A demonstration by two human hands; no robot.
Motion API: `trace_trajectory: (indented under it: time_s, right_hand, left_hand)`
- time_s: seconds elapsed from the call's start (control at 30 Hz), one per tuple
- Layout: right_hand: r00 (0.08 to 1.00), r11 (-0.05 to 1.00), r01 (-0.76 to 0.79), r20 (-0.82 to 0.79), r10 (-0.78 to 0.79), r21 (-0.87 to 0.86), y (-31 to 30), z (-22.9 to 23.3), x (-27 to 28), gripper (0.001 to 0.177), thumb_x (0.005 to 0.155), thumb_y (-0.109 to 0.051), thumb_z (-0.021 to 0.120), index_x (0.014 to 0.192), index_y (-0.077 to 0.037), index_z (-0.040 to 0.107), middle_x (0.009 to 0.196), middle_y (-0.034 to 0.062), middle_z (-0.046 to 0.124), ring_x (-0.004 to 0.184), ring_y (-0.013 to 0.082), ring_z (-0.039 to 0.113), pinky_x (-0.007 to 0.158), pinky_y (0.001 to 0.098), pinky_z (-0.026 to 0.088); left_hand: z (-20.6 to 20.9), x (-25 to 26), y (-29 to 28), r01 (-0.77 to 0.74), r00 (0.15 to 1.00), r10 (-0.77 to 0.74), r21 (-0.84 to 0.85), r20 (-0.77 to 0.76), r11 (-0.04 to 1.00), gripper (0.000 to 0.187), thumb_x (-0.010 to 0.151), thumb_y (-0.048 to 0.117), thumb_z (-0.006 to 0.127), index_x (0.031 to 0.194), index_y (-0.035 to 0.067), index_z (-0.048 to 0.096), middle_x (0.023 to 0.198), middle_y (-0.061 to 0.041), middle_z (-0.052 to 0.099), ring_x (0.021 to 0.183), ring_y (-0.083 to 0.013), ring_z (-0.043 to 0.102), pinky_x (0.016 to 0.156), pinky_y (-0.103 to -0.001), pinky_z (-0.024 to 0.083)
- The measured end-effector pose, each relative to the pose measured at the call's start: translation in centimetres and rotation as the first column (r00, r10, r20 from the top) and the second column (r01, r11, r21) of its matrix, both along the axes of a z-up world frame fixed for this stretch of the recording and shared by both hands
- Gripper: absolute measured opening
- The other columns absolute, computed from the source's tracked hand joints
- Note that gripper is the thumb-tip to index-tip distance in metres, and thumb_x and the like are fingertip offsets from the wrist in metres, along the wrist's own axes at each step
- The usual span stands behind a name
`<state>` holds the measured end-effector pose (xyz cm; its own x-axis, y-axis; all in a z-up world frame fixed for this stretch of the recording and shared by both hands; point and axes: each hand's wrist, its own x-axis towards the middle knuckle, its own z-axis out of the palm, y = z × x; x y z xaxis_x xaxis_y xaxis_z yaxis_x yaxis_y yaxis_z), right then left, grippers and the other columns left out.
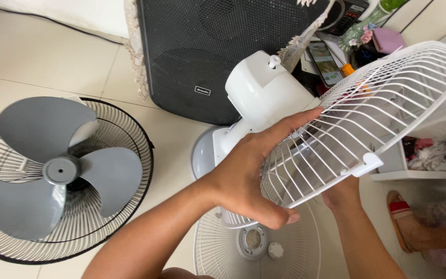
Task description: The person assembles a white pedestal fan by attaching the fan blades to the motor hub and securing them with a nut. They then attach the front and rear wire cages to the fan head, aligning the clips and tightening the assembly.
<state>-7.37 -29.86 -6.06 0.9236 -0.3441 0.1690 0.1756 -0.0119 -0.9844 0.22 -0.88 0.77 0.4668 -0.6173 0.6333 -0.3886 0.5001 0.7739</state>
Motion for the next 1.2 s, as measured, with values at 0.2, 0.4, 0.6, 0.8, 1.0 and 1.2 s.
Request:
trace_trajectory:
  time_s: [0.2,0.4,0.6,0.8,1.0,1.2]
  right_hand:
    - [0.984,0.969,0.117,-0.11,-0.143,-0.217,-1.3,-2.5,0.7,0.044,0.09,0.007,0.07,0.132,0.005,0.057,0.125,0.0114,0.065,0.112,0.02,0.066,0.095,0.0359,0.057]
    - [0.993,0.982,0.116,-0.014,-0.12,-0.148,-2.3,-5.2,-2.6,0.049,0.098,0.002,0.067,0.143,0.001,0.05,0.133,0.0067,0.061,0.122,0.0157,0.059,0.106,0.0321,0.056]
    - [0.887,0.567,-0.151,-0.364,-0.283,-0.81,-6.8,-15.3,-8.3,0.03,0.093,-0.01,0.079,0.118,-0.008,0.063,0.128,0.0123,0.063,0.117,0.0262,0.063,0.097,0.0394,0.057]
    - [0.301,0.428,-0.857,-0.953,-0.036,-0.287,-3.4,-26.4,-17.0,0.044,0.084,-0.01,0.079,0.125,-0.011,0.063,0.129,0.0165,0.064,0.115,0.0313,0.066,0.093,0.0396,0.059]
    - [0.307,0.9,-0.345,-0.874,0.377,0.266,-5.3,-21.3,-11.6,0.055,0.074,-0.011,0.082,0.126,-0.008,0.065,0.125,0.0198,0.069,0.108,0.0322,0.071,0.086,0.0385,0.063]
    - [0.673,0.513,-0.535,-0.706,-0.221,-0.671,-4.4,-10.8,-8.4,0.049,0.08,-0.014,0.084,0.125,-0.009,0.065,0.118,0.0133,0.068,0.1,0.0249,0.07,0.083,0.0343,0.061]
  left_hand:
    - [0.3,1.1,0.9,0.117,0.99,-0.111,0.061,-0.092,0.991,0.116,0.063,0.028,0.077,0.166,0.009,0.027,0.153,-0.016,0.054,0.14,-0.0291,0.056,0.125,-0.038,0.039]
    - [0.2,0.9,2.4,-0.123,0.963,0.092,0.109,0.254,0.986,0.112,0.06,0.02,0.074,0.161,0.011,0.027,0.166,-0.016,0.033,0.154,-0.0274,0.035,0.133,-0.039,0.027]
    - [4.3,-3.5,1.6,-0.628,0.723,0.526,0.11,0.448,0.77,0.105,0.079,0.024,0.103,0.155,0.001,0.035,0.158,-0.016,0.047,0.145,-0.0239,0.049,0.127,-0.036,0.04]
    - [5.8,-5.2,-0.8,-0.797,0.565,0.624,0.16,0.54,0.582,0.069,0.088,-0.001,0.091,0.144,-0.008,0.05,0.135,-0.021,0.066,0.121,-0.0237,0.07,0.107,-0.033,0.06]
    - [6.0,-5.8,-2.1,-0.789,0.596,0.646,0.2,0.477,0.581,0.073,0.084,-0.005,0.084,0.147,-0.006,0.047,0.134,-0.021,0.066,0.124,-0.0235,0.069,0.109,-0.033,0.058]
    - [6.5,-6.0,-2.5,-0.696,0.716,0.603,0.286,0.352,0.659,0.08,0.083,-0.008,0.078,0.153,-0.006,0.04,0.141,-0.02,0.064,0.129,-0.0242,0.067,0.113,-0.036,0.057]
